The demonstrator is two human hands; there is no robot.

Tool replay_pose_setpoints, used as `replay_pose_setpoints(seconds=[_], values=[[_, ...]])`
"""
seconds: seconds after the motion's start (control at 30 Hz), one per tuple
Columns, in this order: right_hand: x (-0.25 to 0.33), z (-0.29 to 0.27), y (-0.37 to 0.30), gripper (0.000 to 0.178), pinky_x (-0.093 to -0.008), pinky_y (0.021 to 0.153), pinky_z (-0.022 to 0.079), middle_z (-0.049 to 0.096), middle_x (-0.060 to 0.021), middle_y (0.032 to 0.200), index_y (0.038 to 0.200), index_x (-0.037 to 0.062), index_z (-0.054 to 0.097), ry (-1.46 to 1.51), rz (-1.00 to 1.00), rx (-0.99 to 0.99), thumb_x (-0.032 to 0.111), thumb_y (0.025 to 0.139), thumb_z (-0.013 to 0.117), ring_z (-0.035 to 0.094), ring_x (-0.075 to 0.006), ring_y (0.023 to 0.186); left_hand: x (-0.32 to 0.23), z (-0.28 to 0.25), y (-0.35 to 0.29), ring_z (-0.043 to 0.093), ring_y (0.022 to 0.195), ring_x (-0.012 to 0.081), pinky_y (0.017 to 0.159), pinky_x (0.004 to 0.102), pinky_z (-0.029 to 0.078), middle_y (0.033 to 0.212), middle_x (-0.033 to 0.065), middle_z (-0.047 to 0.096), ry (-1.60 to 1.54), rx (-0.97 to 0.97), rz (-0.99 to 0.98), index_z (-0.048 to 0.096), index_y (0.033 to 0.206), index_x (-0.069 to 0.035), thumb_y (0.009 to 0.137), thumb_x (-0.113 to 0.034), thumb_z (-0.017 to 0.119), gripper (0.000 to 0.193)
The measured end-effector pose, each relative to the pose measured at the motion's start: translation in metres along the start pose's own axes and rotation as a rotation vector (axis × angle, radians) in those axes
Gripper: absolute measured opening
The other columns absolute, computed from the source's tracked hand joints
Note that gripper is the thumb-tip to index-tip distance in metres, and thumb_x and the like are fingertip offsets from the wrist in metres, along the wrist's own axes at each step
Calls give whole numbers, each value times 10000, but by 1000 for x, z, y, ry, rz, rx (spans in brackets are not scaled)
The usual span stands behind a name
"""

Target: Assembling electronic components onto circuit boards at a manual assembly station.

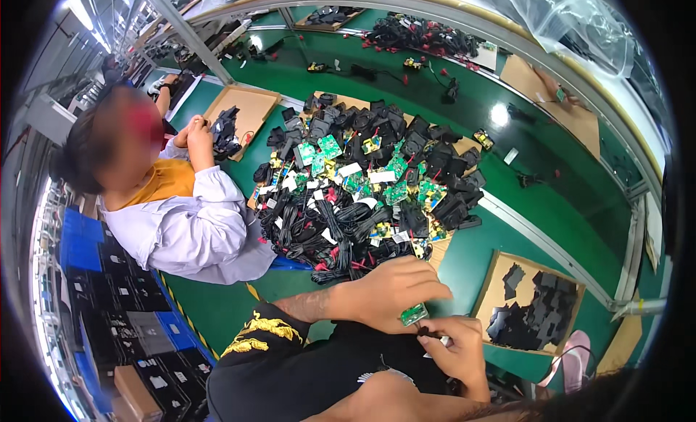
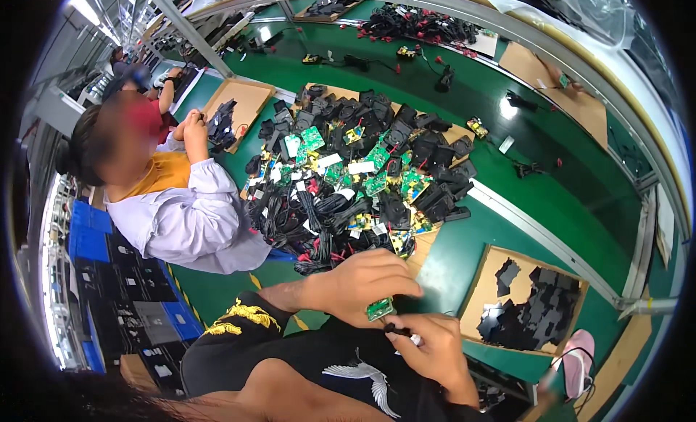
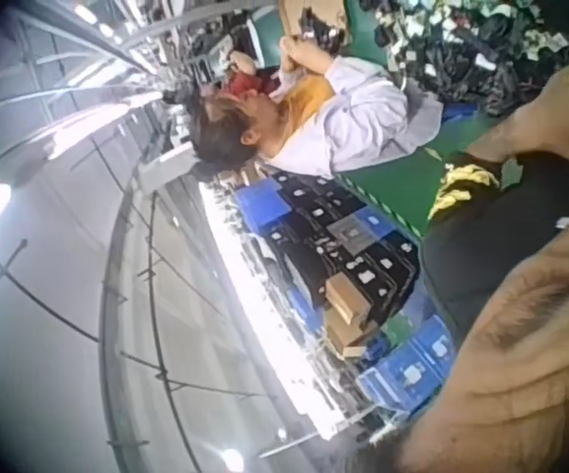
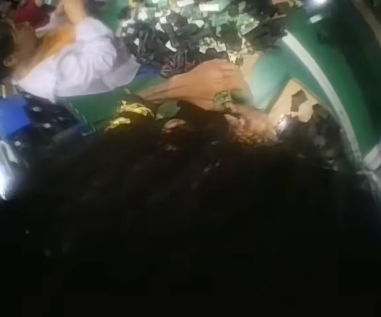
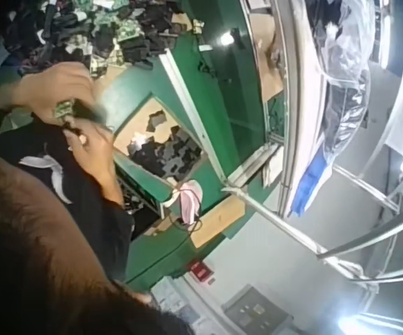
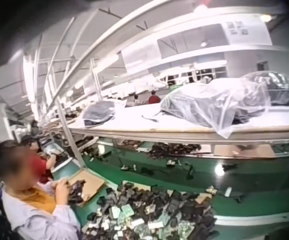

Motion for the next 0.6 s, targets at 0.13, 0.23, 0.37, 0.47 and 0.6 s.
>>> replay_pose_setpoints(seconds=[0.13, 0.23, 0.37, 0.47, 0.6], values=[[1, -27, -5, 203, -333, 473, 406, 604, -62, 580, 743, 39, 681, -133, -183, -110, 116, 736, 869, 571, -232, 476, 10, 18, -21, 604, 819, 336, 721, 433, 482, 943, 98, 618, -487, 396, -133, 618, 1063, -22, 879, -311, 792, 385], [-3, -37, -12, 265, -324, 476, 394, 581, -64, 564, 711, 40, 668, -75, -203, -264, 203, 738, 875, 554, -219, 476, 16, 26, -32, 594, 843, 288, 730, 418, 471, 961, 87, 603, -790, 541, -326, 616, 1052, -14, 894, -317, 787, 382], [5, -42, -1, 254, -337, 455, 364, 568, -56, 574, 749, 49, 694, -54, -322, -317, 185, 738, 908, 525, -219, 474, 21, 36, -45, 628, 966, 251, 828, 364, 505, 1071, 128, 642, -934, 370, -172, 635, 1100, 14, 985, -284, 720, 331], [-9, -56, 12, 273, -328, 488, 402, 600, -82, 614, 791, -13, 723, -67, -302, -301, 194, 783, 900, 559, -214, 522, 25, 32, -55, 674, 933, 221, 833, 346, 525, 1069, 139, 699, -1056, 372, -624, 617, 1161, 21, 998, -214, 693, 295], [-18, -68, 17, 218, -324, 576, 487, 670, -120, 725, 898, -38, 744, -320, -273, -482, 120, 796, 855, 644, -233, 635, 22, 30, -63, 691, 840, 224, 778, 341, 552, 1044, 206, 697, -1280, 130, -777, 509, 1268, -5, 1012, -104, 632, 301]])
Point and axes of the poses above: each hand's wrist, its own y-axis towards the middle knuckle, its own z-axis out of the palm, x = y × z, the point moved 4 cm from there along y, towards the middle knuckle
